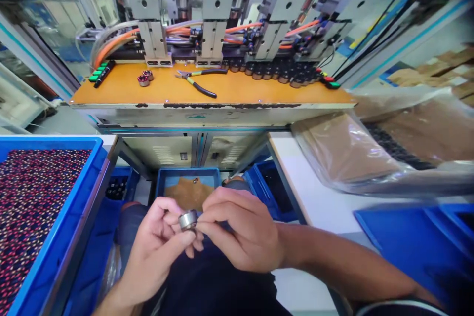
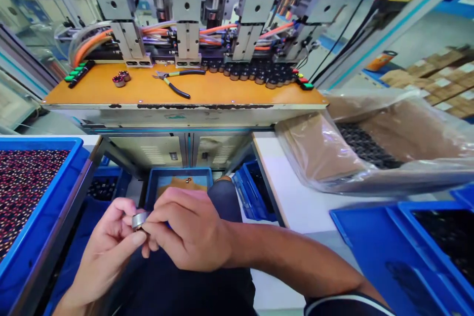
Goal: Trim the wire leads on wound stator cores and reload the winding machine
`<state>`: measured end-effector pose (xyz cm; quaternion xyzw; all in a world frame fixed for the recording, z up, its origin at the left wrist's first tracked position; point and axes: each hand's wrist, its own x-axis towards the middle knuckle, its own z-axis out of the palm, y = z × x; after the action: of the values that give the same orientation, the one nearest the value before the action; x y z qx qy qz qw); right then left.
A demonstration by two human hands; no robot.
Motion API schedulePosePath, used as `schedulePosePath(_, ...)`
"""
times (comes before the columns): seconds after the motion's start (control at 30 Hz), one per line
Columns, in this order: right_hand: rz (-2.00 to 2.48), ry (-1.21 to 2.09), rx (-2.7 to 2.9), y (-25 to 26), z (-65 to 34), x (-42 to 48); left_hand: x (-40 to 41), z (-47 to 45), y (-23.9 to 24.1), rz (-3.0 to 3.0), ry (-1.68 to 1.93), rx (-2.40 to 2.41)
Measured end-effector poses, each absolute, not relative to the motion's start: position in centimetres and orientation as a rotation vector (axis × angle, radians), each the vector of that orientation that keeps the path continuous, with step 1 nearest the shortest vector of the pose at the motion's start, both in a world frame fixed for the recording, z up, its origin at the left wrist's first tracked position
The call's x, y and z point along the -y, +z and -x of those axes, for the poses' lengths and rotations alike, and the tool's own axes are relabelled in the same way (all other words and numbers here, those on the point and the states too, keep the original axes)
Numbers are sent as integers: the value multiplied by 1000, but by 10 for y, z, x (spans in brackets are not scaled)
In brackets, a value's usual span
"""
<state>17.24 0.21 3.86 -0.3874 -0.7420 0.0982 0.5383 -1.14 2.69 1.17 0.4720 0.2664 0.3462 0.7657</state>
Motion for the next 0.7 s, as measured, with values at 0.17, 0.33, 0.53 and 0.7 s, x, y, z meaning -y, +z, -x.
schedulePosePath(0.17, 966, 257, 1686, 37, -170, -4, -27, 13, 7, -1118, 999, -535)
schedulePosePath(0.33, 1014, 394, 1550, 38, -163, 0, -28, 8, 5, -1197, 1196, -526)
schedulePosePath(0.53, 1052, 1167, 1154, 44, -154, 4, -31, 7, 1, -1267, 1231, -541)
schedulePosePath(0.7, 1009, 1653, 880, 35, -155, 2, -34, 12, -3, -1202, 1171, -481)
